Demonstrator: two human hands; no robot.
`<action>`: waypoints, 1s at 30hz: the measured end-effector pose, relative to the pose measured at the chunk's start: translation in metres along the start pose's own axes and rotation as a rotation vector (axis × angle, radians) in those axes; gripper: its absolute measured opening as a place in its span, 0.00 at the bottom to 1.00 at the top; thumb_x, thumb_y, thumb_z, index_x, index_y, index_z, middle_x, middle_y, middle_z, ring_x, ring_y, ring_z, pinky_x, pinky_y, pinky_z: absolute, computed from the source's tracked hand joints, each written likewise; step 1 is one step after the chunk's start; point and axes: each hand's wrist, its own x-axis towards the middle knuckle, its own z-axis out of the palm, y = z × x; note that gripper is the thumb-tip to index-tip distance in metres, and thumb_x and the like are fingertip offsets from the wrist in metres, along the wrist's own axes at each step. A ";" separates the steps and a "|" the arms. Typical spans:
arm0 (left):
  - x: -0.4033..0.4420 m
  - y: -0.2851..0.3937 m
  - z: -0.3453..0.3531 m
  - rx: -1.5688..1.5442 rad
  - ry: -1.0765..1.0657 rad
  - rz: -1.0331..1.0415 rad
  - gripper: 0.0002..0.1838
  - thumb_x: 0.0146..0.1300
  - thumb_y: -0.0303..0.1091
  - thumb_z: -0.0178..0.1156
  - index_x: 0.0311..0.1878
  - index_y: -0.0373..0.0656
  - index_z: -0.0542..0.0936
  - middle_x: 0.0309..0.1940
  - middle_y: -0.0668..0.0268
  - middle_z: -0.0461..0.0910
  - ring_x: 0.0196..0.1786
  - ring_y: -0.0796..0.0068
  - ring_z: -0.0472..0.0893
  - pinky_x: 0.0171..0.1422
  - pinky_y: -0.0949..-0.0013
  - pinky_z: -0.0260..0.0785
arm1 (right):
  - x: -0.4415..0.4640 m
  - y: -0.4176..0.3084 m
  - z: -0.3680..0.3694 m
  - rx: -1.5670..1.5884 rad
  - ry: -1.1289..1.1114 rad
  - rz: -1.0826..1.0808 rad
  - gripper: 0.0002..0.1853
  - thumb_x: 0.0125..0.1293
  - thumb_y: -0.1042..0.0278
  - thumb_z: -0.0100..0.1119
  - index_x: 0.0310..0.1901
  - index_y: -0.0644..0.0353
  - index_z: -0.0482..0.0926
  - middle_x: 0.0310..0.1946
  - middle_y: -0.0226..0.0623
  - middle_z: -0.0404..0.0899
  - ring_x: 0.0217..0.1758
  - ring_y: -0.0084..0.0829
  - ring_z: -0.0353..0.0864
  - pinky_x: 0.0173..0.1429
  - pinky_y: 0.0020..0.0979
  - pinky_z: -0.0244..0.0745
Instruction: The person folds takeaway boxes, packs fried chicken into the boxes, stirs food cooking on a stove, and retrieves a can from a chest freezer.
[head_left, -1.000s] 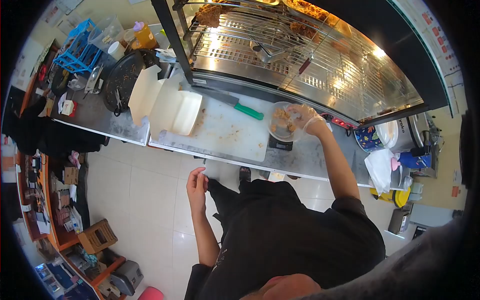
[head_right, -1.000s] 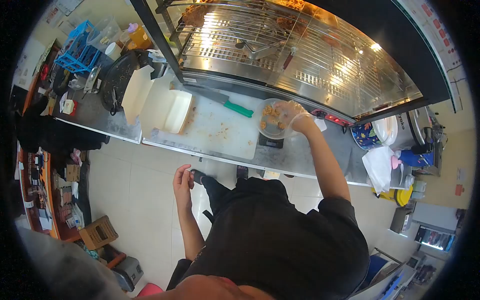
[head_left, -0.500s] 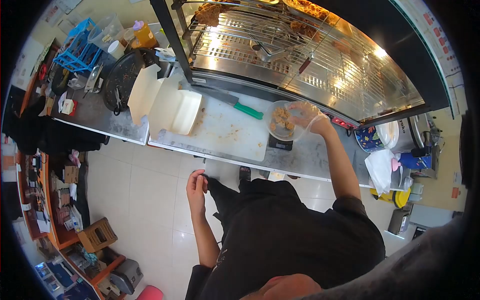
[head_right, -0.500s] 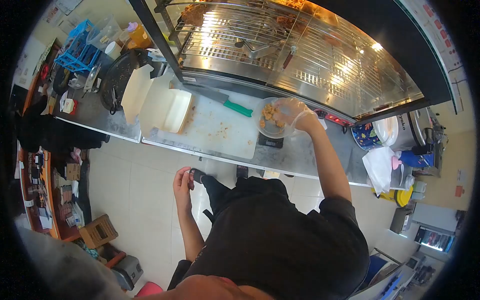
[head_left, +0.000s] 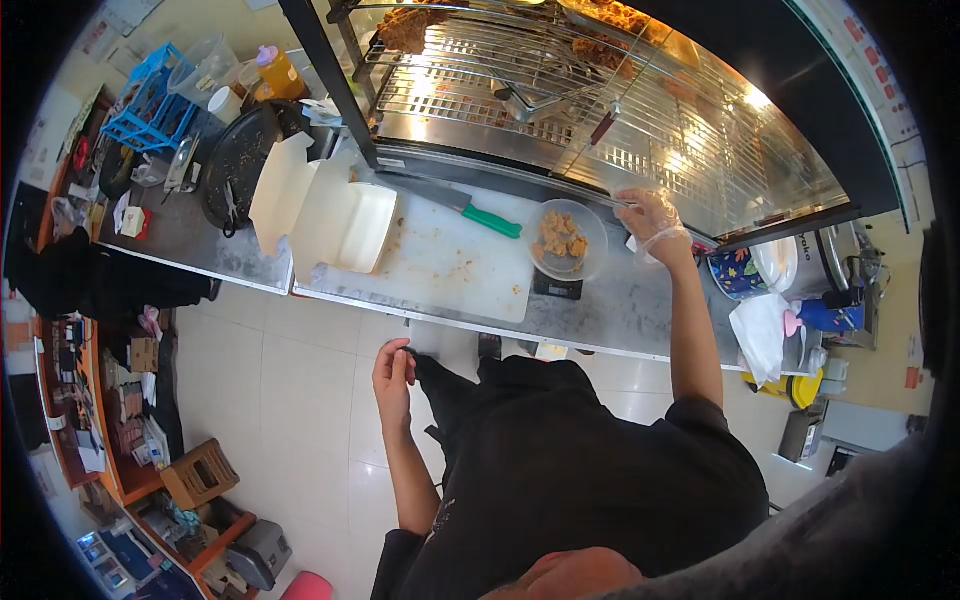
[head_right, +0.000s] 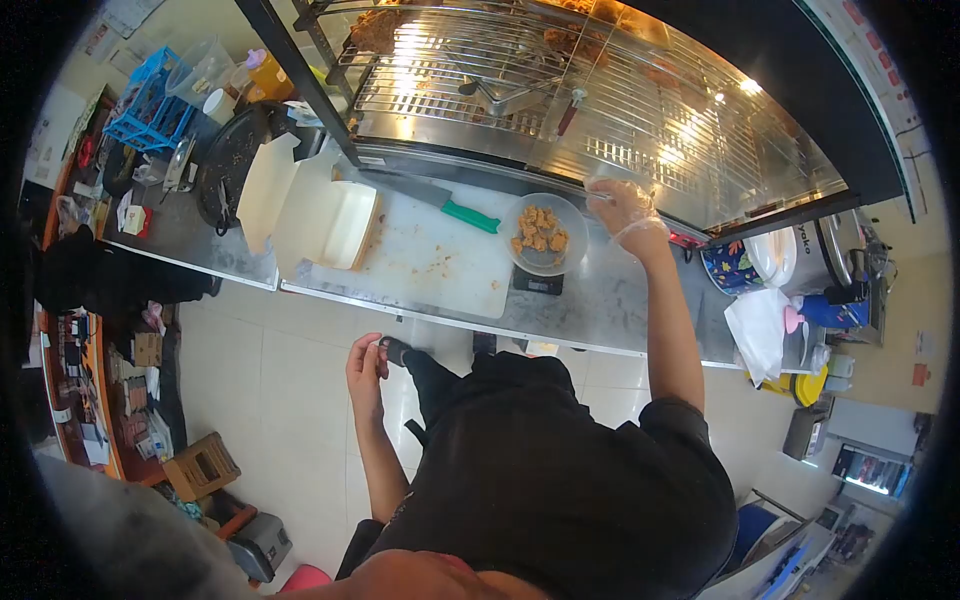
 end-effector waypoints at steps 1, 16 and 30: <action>0.001 0.000 0.001 0.001 0.001 -0.001 0.10 0.74 0.34 0.51 0.51 0.41 0.78 0.27 0.73 0.71 0.26 0.87 0.65 0.30 0.81 0.57 | 0.001 0.000 -0.001 -0.017 0.008 -0.015 0.16 0.66 0.65 0.62 0.54 0.57 0.77 0.46 0.36 0.82 0.45 0.30 0.81 0.49 0.32 0.77; 0.006 0.001 -0.009 -0.007 -0.009 -0.005 0.10 0.73 0.33 0.51 0.51 0.42 0.77 0.27 0.73 0.72 0.26 0.87 0.66 0.28 0.81 0.57 | 0.008 -0.105 -0.013 0.186 -0.045 -0.072 0.13 0.68 0.67 0.58 0.52 0.60 0.78 0.43 0.37 0.83 0.39 0.28 0.80 0.47 0.28 0.76; 0.049 0.042 -0.072 -0.050 -0.094 -0.015 0.10 0.73 0.34 0.51 0.51 0.43 0.78 0.27 0.75 0.71 0.26 0.88 0.65 0.29 0.82 0.56 | 0.196 -0.249 -0.068 -1.037 0.305 0.036 0.24 0.69 0.53 0.43 0.62 0.53 0.70 0.63 0.49 0.70 0.66 0.45 0.71 0.70 0.45 0.62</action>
